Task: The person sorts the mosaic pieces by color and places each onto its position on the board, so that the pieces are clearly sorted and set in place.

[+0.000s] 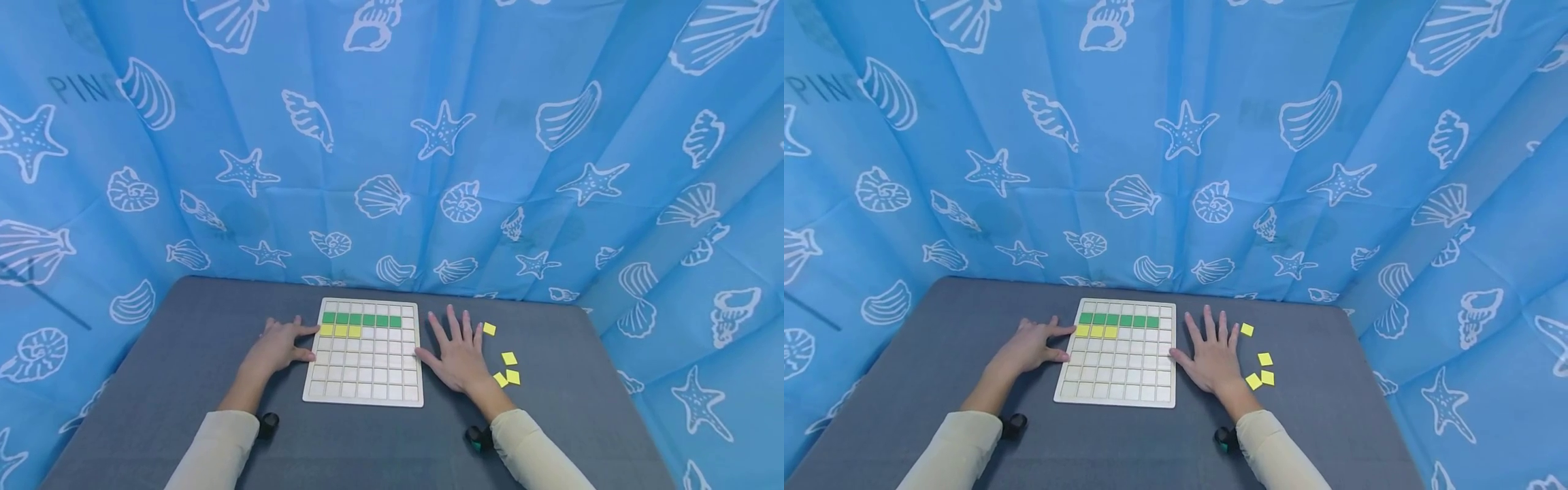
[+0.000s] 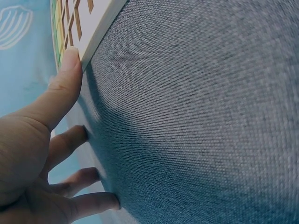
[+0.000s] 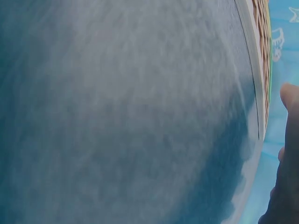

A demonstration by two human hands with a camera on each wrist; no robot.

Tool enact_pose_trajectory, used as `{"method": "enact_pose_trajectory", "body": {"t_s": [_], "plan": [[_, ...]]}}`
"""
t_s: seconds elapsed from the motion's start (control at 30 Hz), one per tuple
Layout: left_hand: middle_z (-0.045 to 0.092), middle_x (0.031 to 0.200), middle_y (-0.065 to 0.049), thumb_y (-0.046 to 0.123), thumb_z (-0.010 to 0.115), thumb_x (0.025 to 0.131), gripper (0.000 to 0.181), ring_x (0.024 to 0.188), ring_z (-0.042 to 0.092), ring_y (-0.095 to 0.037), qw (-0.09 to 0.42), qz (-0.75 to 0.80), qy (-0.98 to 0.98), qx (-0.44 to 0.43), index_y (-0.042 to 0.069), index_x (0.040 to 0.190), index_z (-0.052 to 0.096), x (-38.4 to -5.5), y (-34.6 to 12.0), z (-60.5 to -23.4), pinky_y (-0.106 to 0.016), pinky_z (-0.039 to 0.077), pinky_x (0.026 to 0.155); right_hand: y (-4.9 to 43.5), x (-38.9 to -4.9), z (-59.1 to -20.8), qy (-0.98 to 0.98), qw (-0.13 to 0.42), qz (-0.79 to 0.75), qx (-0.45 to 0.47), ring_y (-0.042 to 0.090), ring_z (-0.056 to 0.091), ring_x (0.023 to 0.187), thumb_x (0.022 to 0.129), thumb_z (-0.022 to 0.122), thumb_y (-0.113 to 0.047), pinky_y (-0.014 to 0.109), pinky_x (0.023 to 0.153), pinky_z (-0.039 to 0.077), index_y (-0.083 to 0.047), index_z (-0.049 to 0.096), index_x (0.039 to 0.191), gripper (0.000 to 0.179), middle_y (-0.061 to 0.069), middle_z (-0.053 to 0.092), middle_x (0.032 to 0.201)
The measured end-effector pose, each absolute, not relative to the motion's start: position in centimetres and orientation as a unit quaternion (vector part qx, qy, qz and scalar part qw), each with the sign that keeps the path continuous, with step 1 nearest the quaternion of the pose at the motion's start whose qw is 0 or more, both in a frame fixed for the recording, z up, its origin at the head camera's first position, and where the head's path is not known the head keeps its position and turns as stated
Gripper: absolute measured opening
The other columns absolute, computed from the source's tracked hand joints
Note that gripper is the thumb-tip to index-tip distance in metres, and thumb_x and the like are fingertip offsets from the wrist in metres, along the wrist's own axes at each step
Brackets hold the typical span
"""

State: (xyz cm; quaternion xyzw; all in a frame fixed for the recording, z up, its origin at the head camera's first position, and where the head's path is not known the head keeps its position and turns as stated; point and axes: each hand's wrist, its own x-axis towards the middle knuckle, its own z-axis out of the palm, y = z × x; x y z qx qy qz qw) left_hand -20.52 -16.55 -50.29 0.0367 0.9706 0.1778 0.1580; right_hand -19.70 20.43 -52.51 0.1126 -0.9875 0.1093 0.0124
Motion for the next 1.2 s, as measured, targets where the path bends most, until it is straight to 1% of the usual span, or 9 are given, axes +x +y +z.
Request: {"method": "enact_pose_trajectory", "body": {"t_s": [0.2,0.3,0.53,0.67,0.93,1.07,1.2], "plan": [[0.033,0.163,-0.025,0.038,0.079,0.086,0.069,0.149,0.015,-0.063,0.160,0.174,0.971,0.040,0.028,0.150,0.053,-20.5,-16.4,-50.1,-0.077,0.027,0.112,22.0,-19.8,-53.0,-0.987,0.018,0.111,0.116,0.053,0.010,0.156,0.095,0.046,-0.074,0.076,0.120,0.004,-0.022,0.032,0.162,0.085,0.020,0.016,0.171],[0.033,0.163,-0.026,0.038,0.079,0.086,0.069,0.149,0.014,-0.064,0.160,0.176,0.970,0.040,0.028,0.150,0.054,-20.3,-16.5,-50.3,-0.078,0.027,0.112,22.7,-20.1,-53.3,-0.987,0.013,0.105,0.117,0.054,0.011,0.155,0.094,0.045,-0.076,0.077,0.119,0.004,-0.022,0.033,0.161,0.087,0.020,0.016,0.171],[0.034,0.163,-0.024,0.038,0.079,0.086,0.069,0.149,0.015,-0.063,0.158,0.179,0.970,0.036,0.029,0.150,0.053,-20.3,-16.5,-50.6,-0.078,0.028,0.111,24.6,-20.7,-53.9,-0.990,-0.005,0.095,0.099,0.053,0.006,0.156,0.095,0.043,-0.076,0.077,0.119,0.000,-0.025,0.026,0.164,0.087,0.020,0.012,0.172],[0.034,0.163,-0.024,0.039,0.079,0.086,0.070,0.149,0.015,-0.063,0.159,0.176,0.971,0.035,0.029,0.150,0.053,-20.5,-16.5,-50.6,-0.078,0.029,0.111,25.6,-20.7,-53.5,-0.990,-0.017,0.104,0.090,0.054,0.006,0.156,0.096,0.046,-0.073,0.077,0.119,0.000,-0.022,0.026,0.163,0.087,0.022,0.014,0.171],[0.034,0.163,-0.023,0.039,0.080,0.086,0.070,0.149,0.017,-0.063,0.159,0.178,0.971,0.029,0.029,0.150,0.054,-20.6,-16.5,-50.7,-0.077,0.028,0.112,27.4,-20.6,-52.4,-0.987,-0.032,0.136,0.080,0.057,0.010,0.154,0.098,0.049,-0.067,0.078,0.118,0.004,-0.016,0.026,0.163,0.086,0.029,0.017,0.168],[0.034,0.163,-0.023,0.038,0.080,0.085,0.070,0.149,0.016,-0.063,0.158,0.179,0.971,0.030,0.029,0.150,0.054,-20.5,-16.5,-50.6,-0.078,0.027,0.112,28.2,-20.6,-52.2,-0.984,-0.036,0.154,0.077,0.058,0.012,0.152,0.100,0.050,-0.062,0.078,0.118,0.009,-0.013,0.027,0.163,0.083,0.032,0.019,0.166],[0.034,0.163,-0.024,0.038,0.080,0.085,0.070,0.149,0.016,-0.063,0.156,0.182,0.970,0.031,0.028,0.150,0.054,-20.4,-16.5,-50.5,-0.078,0.027,0.112,29.3,-20.7,-52.0,-0.981,-0.048,0.172,0.073,0.059,0.012,0.151,0.103,0.050,-0.056,0.077,0.118,0.016,-0.010,0.024,0.163,0.080,0.034,0.018,0.165]]}}
